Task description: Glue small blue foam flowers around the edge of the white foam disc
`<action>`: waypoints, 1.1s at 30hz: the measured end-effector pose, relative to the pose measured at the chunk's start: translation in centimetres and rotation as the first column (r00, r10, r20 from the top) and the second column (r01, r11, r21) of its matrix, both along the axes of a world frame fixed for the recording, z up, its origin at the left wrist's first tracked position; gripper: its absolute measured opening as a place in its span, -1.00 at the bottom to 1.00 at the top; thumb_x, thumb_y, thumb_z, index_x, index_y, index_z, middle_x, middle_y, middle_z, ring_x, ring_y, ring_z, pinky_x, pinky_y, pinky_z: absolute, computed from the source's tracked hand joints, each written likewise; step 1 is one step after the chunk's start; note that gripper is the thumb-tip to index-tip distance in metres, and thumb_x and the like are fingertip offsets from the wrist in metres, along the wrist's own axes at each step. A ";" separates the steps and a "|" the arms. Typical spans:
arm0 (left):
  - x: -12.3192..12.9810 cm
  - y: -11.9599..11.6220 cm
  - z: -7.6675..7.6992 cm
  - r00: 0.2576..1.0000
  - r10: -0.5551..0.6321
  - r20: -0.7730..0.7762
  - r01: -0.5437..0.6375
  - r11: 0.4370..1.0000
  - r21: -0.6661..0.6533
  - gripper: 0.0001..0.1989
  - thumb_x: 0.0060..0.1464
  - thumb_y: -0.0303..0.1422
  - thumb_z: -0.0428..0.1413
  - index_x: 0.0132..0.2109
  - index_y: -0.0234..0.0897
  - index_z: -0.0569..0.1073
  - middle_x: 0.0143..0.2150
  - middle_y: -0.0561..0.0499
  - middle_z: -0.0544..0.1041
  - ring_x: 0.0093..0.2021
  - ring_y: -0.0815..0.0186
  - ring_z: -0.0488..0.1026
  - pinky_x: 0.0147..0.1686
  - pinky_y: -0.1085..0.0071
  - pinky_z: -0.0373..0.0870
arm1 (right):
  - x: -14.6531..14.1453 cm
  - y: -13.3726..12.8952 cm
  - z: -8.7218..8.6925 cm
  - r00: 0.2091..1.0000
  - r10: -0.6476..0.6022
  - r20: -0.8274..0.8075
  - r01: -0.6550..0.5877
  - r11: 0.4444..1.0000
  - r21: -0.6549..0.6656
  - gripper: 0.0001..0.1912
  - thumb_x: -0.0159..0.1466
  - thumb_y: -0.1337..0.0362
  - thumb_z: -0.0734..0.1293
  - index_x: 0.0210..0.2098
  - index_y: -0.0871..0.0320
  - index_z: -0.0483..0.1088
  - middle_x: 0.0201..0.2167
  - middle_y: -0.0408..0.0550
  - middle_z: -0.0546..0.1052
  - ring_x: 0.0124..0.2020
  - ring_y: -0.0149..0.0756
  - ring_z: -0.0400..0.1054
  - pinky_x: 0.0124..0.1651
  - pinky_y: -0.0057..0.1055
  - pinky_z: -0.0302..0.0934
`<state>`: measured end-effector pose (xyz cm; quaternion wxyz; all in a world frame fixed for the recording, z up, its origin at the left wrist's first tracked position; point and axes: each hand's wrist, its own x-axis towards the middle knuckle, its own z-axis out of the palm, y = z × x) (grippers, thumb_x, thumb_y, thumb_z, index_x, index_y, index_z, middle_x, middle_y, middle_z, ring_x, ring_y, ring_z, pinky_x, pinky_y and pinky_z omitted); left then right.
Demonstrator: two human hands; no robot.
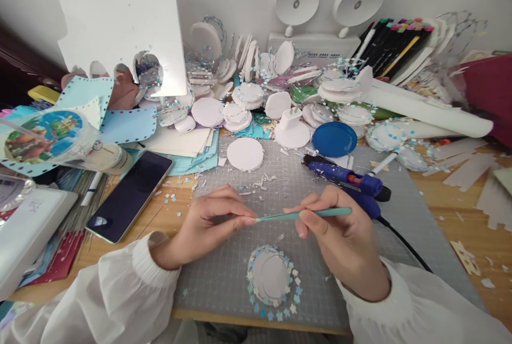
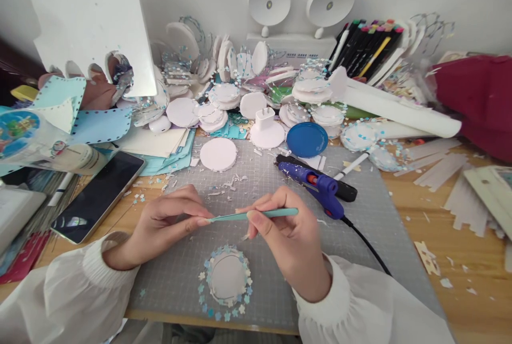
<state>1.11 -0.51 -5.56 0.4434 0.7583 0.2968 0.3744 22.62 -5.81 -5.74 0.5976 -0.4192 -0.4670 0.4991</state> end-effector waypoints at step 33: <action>3.2 -4.1 5.3 0.978 -0.101 -0.181 0.036 0.944 -0.329 -0.72 0.18 -0.21 0.07 -0.24 -0.32 0.57 -0.43 0.00 0.50 -0.48 0.40 0.31 -0.52 0.52 0.20 | 1.7 -5.6 2.2 0.747 -0.495 0.444 0.096 0.741 0.665 -0.59 0.05 0.62 0.35 -0.21 0.04 0.39 -0.23 -0.06 0.61 -0.33 -0.21 0.54 -0.32 -0.26 0.47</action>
